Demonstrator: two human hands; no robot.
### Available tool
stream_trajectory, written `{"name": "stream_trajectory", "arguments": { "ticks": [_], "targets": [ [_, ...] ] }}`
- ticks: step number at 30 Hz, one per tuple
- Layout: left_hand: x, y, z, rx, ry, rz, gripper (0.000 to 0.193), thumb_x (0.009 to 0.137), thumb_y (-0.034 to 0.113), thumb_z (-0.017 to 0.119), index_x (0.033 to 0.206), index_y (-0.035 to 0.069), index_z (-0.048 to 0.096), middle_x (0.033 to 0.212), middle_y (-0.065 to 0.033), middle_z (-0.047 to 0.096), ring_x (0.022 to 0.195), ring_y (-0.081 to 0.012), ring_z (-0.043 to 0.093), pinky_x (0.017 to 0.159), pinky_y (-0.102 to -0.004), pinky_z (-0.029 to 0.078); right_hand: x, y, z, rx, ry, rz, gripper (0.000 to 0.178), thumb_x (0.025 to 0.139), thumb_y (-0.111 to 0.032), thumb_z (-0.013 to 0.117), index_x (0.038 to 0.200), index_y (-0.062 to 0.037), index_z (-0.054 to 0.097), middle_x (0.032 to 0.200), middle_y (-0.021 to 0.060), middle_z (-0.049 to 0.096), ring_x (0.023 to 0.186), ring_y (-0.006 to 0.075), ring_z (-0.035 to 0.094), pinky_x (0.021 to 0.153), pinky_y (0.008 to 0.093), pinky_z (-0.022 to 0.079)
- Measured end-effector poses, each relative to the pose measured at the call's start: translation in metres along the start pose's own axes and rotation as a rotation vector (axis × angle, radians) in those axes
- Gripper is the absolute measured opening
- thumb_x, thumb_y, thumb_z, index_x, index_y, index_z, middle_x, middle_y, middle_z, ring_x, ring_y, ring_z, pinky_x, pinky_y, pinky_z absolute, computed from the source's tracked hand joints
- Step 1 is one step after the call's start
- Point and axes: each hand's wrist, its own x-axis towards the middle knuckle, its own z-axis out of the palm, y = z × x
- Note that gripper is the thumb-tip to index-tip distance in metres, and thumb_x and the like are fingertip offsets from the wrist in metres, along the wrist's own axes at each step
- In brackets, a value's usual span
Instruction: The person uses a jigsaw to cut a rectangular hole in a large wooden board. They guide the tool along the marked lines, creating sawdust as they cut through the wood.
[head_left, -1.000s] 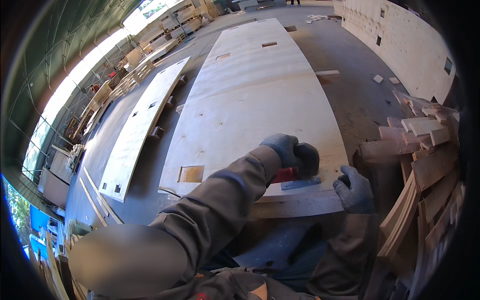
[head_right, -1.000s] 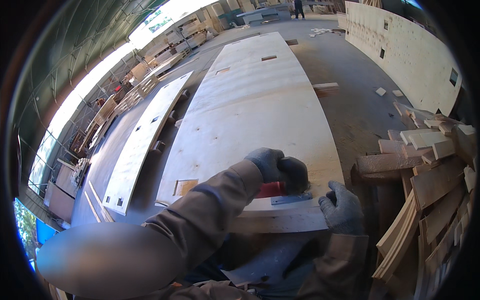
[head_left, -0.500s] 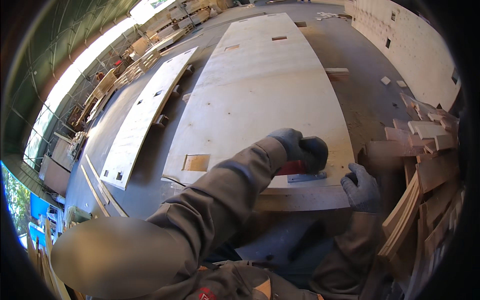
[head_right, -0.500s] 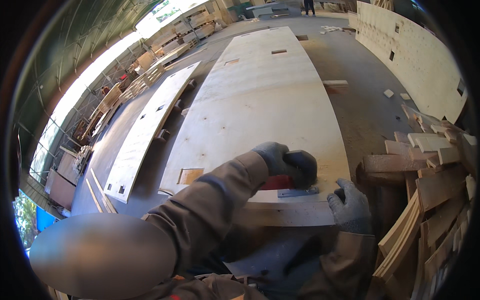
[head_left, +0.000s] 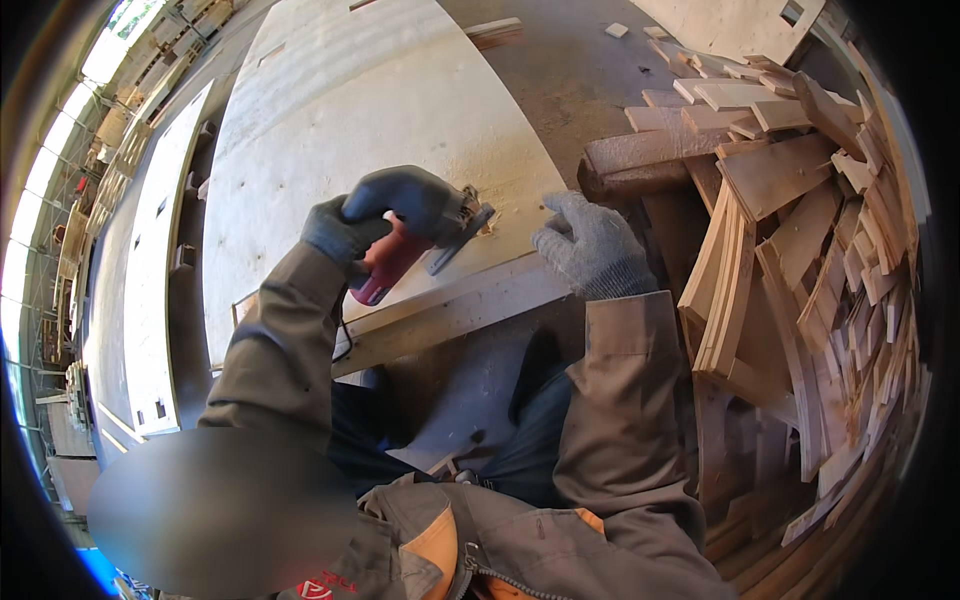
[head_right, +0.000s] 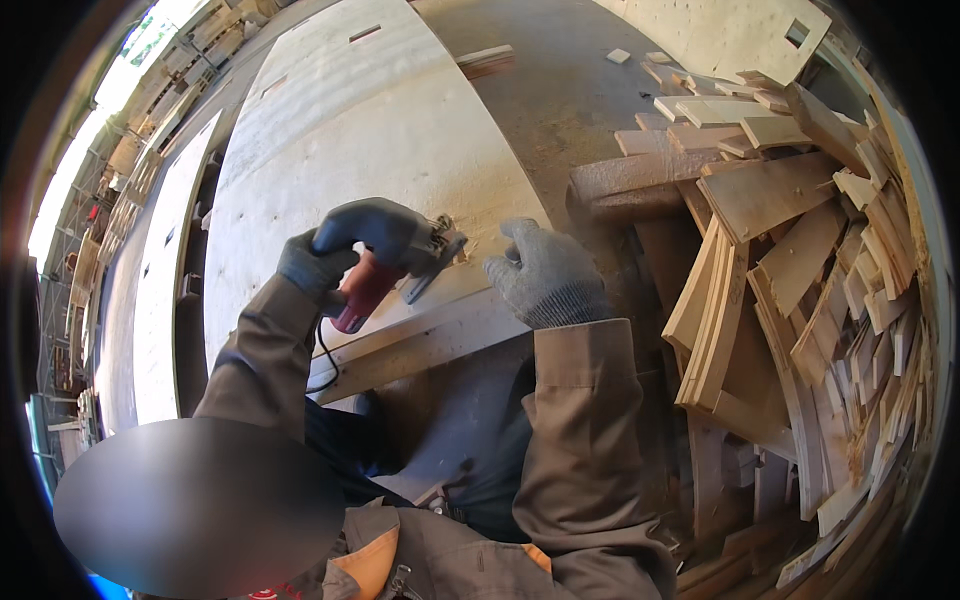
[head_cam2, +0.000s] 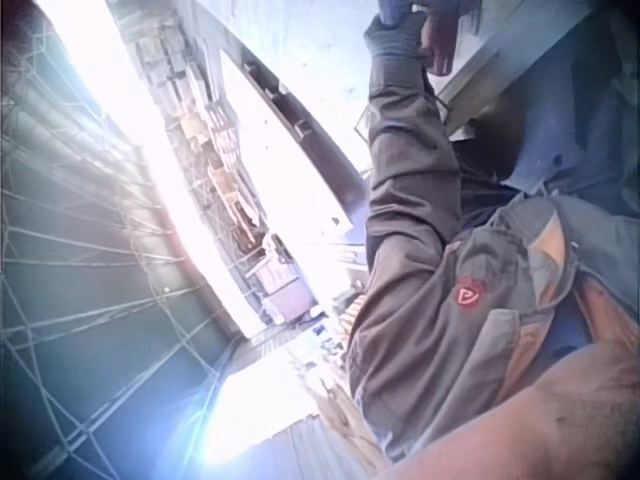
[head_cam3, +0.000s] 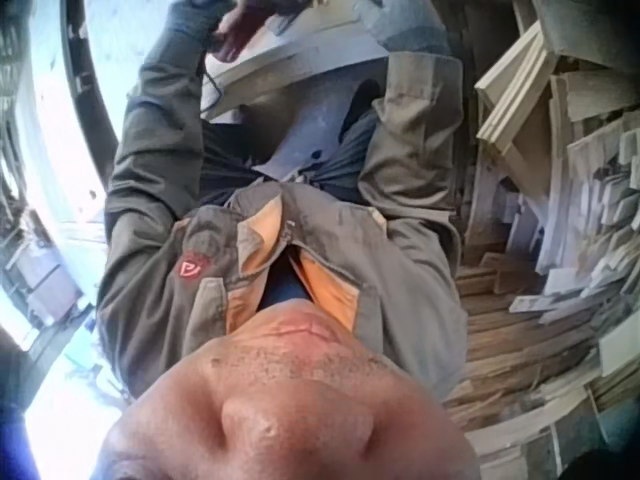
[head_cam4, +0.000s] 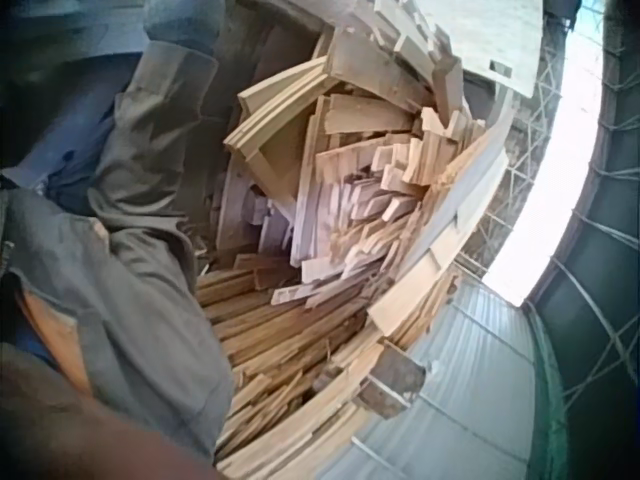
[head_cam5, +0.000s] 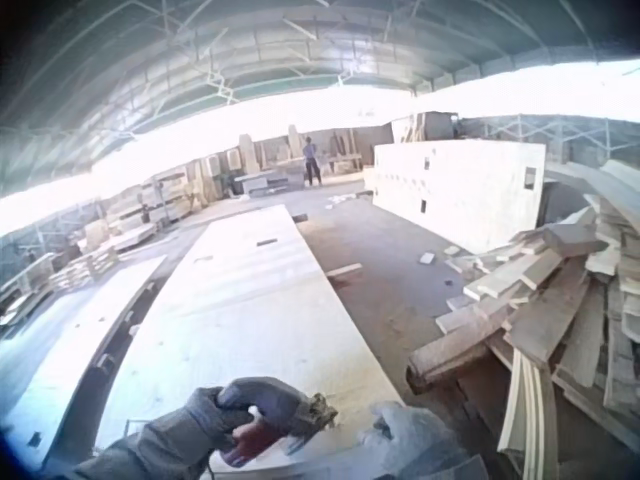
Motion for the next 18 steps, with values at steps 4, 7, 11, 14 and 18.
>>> {"name": "stream_trajectory", "arguments": {
  "ticks": [4,7,11,14,18],
  "targets": [
    [-0.022,-0.023,-0.002,-0.248,0.052,-0.034,0.037,0.08,0.004,0.083,0.113,-0.001,0.07,0.098,-0.0045,0.074,0.086,-0.0126,0.069,0.075,-0.029,0.058,0.002,-0.004,0.008,-0.001,0.002,-0.009,0.052,0.087,-0.034,0.076,0.129,-0.0052,0.062,0.109,0.0183,0.074,0.103,0.0334,0.071,0.091,0.0426,0.055],
    [-0.032,-0.022,-0.003,-0.178,0.02,-0.005,0.037,0.08,0.006,0.083,0.114,-0.001,0.069,0.098,-0.0042,0.074,0.086,-0.0119,0.068,0.076,-0.0281,0.057,0.004,-0.011,0.013,-0.003,-0.015,-0.006,0.052,0.088,-0.034,0.076,0.129,-0.0048,0.062,0.109,0.019,0.073,0.103,0.0338,0.071,0.091,0.0429,0.055],
    [-0.037,-0.027,-0.003,-0.134,0.032,0.058,0.037,0.081,0.008,0.083,0.114,-0.001,0.069,0.098,-0.0043,0.074,0.086,-0.0121,0.068,0.075,-0.0282,0.057,0.005,-0.013,0.017,-0.011,-0.001,-0.053,0.052,0.087,-0.034,0.076,0.127,-0.0039,0.063,0.107,0.0194,0.074,0.1,0.0347,0.071,0.089,0.0428,0.056],
    [-0.041,-0.03,-0.002,-0.112,0.041,0.079,0.039,0.08,0.01,0.084,0.115,-0.001,0.069,0.098,-0.0055,0.074,0.086,-0.0126,0.069,0.075,-0.0287,0.058,0.004,-0.012,0.019,0.008,0.003,-0.071,0.05,0.087,-0.033,0.076,0.126,-0.0034,0.064,0.104,0.0192,0.074,0.097,0.0347,0.072,0.087,0.0423,0.057],
    [-0.04,-0.041,-0.001,-0.098,0.062,0.093,0.043,0.078,0.013,0.086,0.115,-0.001,0.069,0.097,-0.0074,0.075,0.086,-0.0135,0.069,0.074,-0.0296,0.058,0.004,-0.008,0.022,-0.016,-0.011,-0.07,0.051,0.087,-0.033,0.076,0.127,-0.0036,0.064,0.102,0.0188,0.075,0.095,0.034,0.072,0.085,0.0413,0.057]
  ]
}}
